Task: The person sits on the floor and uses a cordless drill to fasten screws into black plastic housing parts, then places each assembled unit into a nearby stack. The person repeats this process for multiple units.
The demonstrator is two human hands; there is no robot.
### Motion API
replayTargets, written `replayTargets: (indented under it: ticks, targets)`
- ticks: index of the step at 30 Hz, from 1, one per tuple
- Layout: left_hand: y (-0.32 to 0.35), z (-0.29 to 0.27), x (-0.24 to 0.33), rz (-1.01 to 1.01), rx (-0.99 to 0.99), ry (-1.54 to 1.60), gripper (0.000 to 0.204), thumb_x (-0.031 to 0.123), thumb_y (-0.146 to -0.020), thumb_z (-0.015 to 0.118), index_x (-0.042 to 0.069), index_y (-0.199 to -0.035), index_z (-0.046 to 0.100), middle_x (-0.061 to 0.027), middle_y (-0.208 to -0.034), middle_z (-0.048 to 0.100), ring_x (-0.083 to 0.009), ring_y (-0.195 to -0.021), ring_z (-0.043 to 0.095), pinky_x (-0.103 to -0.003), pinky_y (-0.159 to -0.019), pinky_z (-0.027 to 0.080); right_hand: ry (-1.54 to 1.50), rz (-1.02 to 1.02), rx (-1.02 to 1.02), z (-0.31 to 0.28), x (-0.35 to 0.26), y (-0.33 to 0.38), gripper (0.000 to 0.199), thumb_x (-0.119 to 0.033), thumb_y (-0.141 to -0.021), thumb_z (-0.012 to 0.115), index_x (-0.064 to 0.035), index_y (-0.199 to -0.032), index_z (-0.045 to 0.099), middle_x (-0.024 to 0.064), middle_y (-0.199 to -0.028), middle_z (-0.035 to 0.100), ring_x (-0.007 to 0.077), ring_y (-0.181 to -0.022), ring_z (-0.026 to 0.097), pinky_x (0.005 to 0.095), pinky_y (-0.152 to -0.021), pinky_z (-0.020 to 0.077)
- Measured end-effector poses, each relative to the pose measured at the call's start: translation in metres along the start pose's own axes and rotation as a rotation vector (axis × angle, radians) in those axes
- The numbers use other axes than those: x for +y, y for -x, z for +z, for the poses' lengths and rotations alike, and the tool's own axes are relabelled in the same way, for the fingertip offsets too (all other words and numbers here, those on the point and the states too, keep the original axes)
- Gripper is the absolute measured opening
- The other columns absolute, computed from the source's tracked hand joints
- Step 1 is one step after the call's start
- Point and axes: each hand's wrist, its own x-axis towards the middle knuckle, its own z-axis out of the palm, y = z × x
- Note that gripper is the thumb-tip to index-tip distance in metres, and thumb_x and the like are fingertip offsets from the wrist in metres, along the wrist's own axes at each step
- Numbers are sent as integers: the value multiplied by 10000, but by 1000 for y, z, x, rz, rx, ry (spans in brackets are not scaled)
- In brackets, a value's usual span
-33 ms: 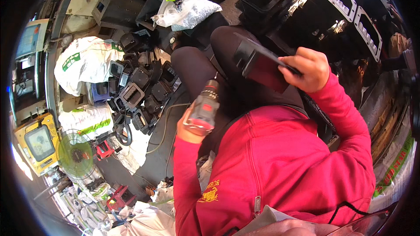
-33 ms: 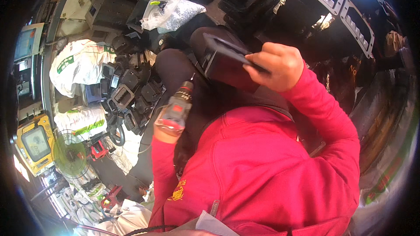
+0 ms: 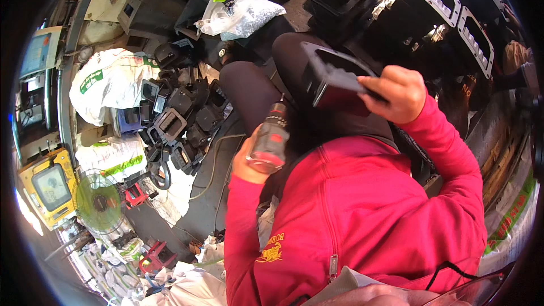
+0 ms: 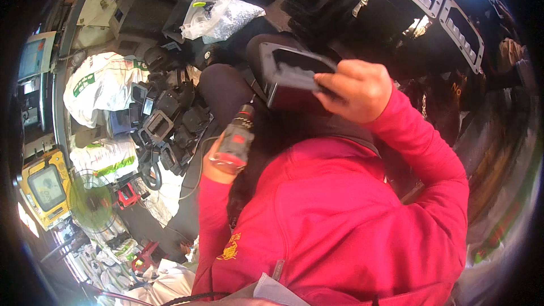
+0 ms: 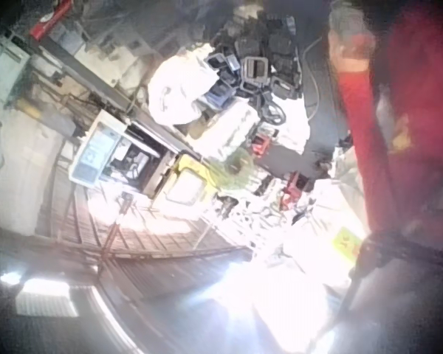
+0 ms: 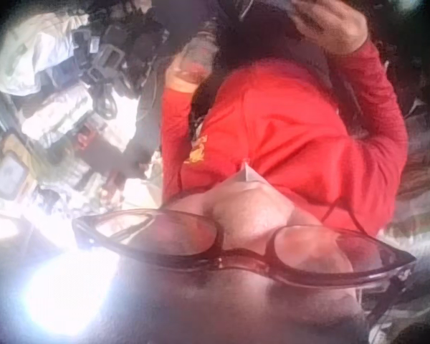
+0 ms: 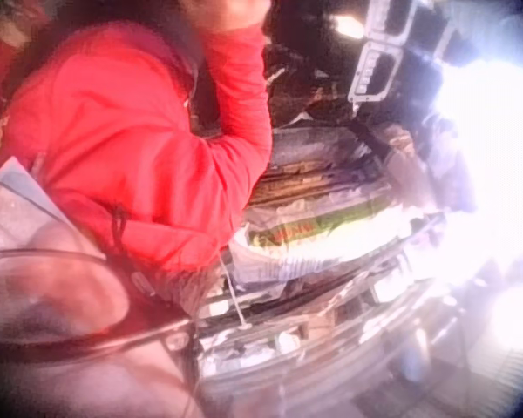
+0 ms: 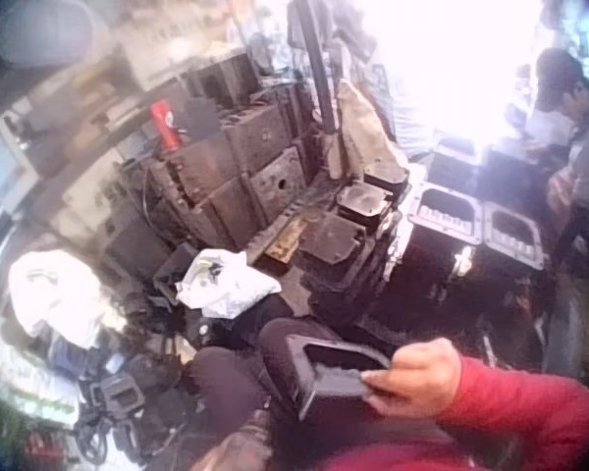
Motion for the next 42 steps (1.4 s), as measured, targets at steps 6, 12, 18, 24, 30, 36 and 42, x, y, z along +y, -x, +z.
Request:
replayTargets:
  ticks: [6, 12, 18, 24, 30, 36, 42]
  targets:
    - [-11, 22, 18, 2, -233, 26, 716, 99, -645, 667, 92, -1336, 480, -127, -1239, 512, -326, -1103, 512, -421, -1001, 382, -79, -231, -142, 46, -14, 36, 442, -192, -663, 770, -34, -1057, 647, 17, -662, 453, 164, -542, 515, 305, -453, 445]
    - [-50, -9, 14, 68, -47, 272, 447, 127, -821, 630, 0, -1243, 559, -141, -1179, 599, -260, -1082, 561, -350, -897, 463, -232, -108, -125, 56, -17, 46, 358, -201, -676, 791, -57, -988, 690, 24, -622, 436, 168, -516, 499, 303, -440, 422]
    - [-112, 34, 37, -211, -381, 816, 338, 91, -914, 605, -31, -1225, 552, -25, -997, 607, -63, -855, 561, -218, -751, 462, -260, 589, 219, 29, -1, 45, 203, -128, -746, 758, -44, -922, 703, 56, -639, 559, 131, -535, 523, 282, -511, 419]
    - [-103, 51, 44, -130, -175, 1052, 460, -26, -845, 652, 5, -1271, 484, -31, -1007, 581, -59, -819, 578, -189, -700, 468, -628, 696, -42, 45, 4, 61, 188, -152, -754, 766, -12, -742, 640, 63, -604, 502, 157, -543, 470, 286, -509, 362]
    - [-112, 46, 46, -161, -232, 1182, 474, -76, -862, 588, -49, -1305, 422, -118, -1143, 583, -147, -1020, 582, -262, -903, 462, -768, 563, 82, 39, 4, 47, 320, -90, -781, 723, -13, -577, 489, 83, -546, 426, 190, -473, 417, 321, -466, 314]
    - [-117, 46, 47, -228, -168, 1199, 471, -60, -869, 598, -47, -1316, 449, -83, -1103, 605, -102, -970, 585, -223, -851, 464, -950, 719, -8, 44, 5, 38, 286, -140, -864, 666, 7, -644, 556, 80, -584, 480, 134, -532, 451, 301, -494, 338]
    - [-120, 4, 40, -184, 9, 1008, 441, -53, -854, 619, -59, -1281, 512, -51, -1040, 586, -99, -932, 571, -213, -835, 440, -1289, 627, -161, 43, -7, 16, 224, -167, -909, 620, 26, -800, 647, 93, -667, 548, 141, -617, 532, 295, -560, 400]
